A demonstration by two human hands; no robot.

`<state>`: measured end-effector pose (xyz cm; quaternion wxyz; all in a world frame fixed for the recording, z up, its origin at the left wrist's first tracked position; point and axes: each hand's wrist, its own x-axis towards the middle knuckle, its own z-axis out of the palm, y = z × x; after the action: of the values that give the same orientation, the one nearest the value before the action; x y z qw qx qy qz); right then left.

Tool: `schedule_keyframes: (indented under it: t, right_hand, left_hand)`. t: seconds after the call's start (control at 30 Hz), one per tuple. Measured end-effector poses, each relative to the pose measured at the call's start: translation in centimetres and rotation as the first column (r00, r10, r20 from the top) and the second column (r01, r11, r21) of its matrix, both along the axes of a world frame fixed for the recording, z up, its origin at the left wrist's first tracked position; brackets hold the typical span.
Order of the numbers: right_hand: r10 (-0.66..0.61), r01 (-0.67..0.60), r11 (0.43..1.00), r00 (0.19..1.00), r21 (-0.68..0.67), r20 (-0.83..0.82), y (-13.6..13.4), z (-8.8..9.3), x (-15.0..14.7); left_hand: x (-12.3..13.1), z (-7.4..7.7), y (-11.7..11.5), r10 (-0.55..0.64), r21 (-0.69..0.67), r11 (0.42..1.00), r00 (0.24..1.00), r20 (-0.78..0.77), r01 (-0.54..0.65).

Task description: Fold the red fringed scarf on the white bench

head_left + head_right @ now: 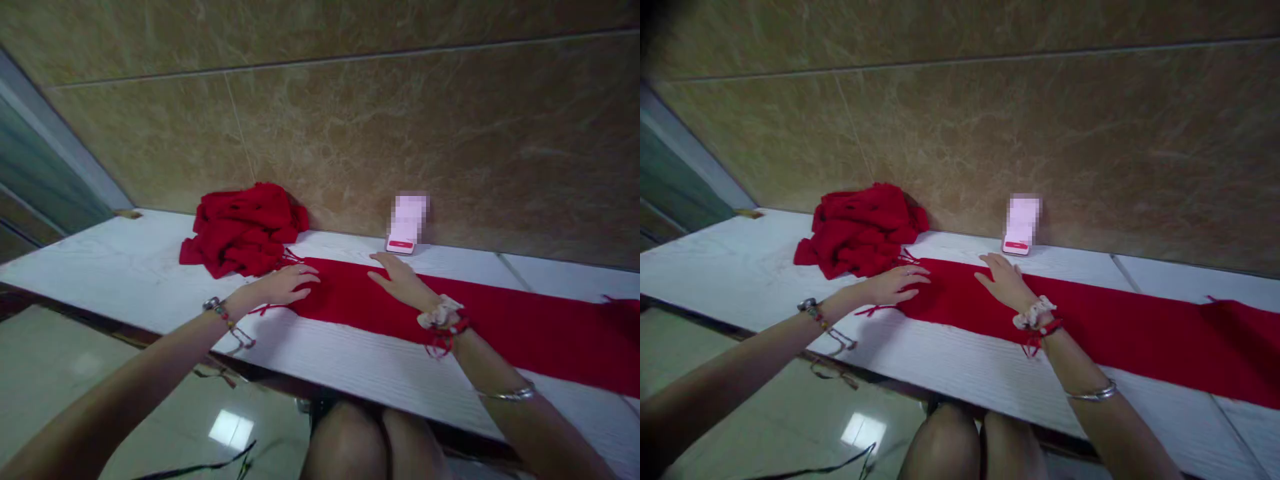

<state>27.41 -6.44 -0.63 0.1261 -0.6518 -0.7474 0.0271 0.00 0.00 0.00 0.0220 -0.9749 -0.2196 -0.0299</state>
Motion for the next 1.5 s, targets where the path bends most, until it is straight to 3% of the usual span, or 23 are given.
schedule_keyframes:
  t: [0.13, 0.23, 0.37, 0.57, 0.77, 0.87, 0.97, 1.0, 1.07, 1.17, 1.23, 1.33, 1.5]
  right_hand:
    - [-0.338, 0.344, 0.939, 0.929, -0.019, 0.148, -4.8, -2.3, 7.5]
    - [-0.453, 0.474, 0.879, 0.862, -0.045, 0.225, -7.8, -3.8, 12.1]
    - [-0.469, 0.498, 0.865, 0.843, -0.053, 0.265, -9.9, -4.9, 16.2]
    - [-0.482, 0.517, 0.853, 0.835, -0.077, 0.265, -10.9, -4.8, 20.3]
    - [-0.447, 0.482, 0.872, 0.853, -0.08, 0.269, -11.4, -4.8, 22.1]
    - [-0.465, 0.488, 0.873, 0.831, 0.002, 0.304, -10.3, -4.2, 21.0]
    - [-0.348, 0.312, 0.935, 0.895, 0.166, 0.279, -7.6, -2.9, 16.9]
    - [-0.275, 0.236, 0.954, 0.935, 0.184, 0.223, -6.5, -2.3, 14.8]
    - [0.026, -0.039, 0.988, 0.996, 0.151, 0.09, -4.6, -1.4, 10.0]
    - [0.402, -0.4, 0.914, 0.915, 0.066, -0.018, -3.3, -1.0, 3.0]
    - [0.534, -0.534, 0.843, 0.845, 0.058, 0.015, -3.5, -1.3, 0.0]
    - [0.597, -0.605, 0.79, 0.795, 0.097, 0.107, -4.4, -2.2, -1.7]
    - [0.571, -0.576, 0.805, 0.817, 0.139, 0.081, -4.7, -3.2, -0.7]
  left_hand:
    - [2.9, -1.4, -0.6, 0.056, 0.068, 0.996, 0.998, -0.024, -0.054]
    - [4.5, -2.9, -1.2, 0.129, 0.032, 0.991, 0.99, -0.05, -0.128]
    - [6.6, -4.2, -2.3, 0.201, -0.014, 0.979, 0.979, -0.04, -0.202]
    - [10.9, -4.5, -3.5, 0.176, -0.058, 0.983, 0.984, 0.01, -0.175]
    - [10.3, -4.4, -0.7, 0.027, -0.148, 0.989, 0.999, 0.038, -0.021]
    - [9.2, -4.4, 1.0, -0.016, -0.138, 0.99, 0.99, 0.141, 0.035]
    - [9.1, -4.3, 1.5, -0.003, -0.108, 0.994, 0.974, 0.228, 0.029]
    - [9.2, -4.3, 1.4, -0.005, -0.099, 0.995, 0.97, 0.242, 0.03]
    - [9.2, -4.0, 1.3, -0.012, -0.086, 0.996, 0.969, 0.246, 0.034]
    - [8.5, -3.3, 1.3, -0.055, -0.119, 0.99, 0.977, 0.205, 0.08]
    - [7.8, -2.9, 1.6, -0.092, -0.164, 0.979, 0.978, 0.186, 0.123]
    - [7.0, -2.5, 2.2, -0.096, -0.191, 0.973, 0.978, 0.185, 0.131]
    - [6.9, -2.1, 2.6, -0.048, -0.203, 0.976, 0.987, 0.155, 0.08]
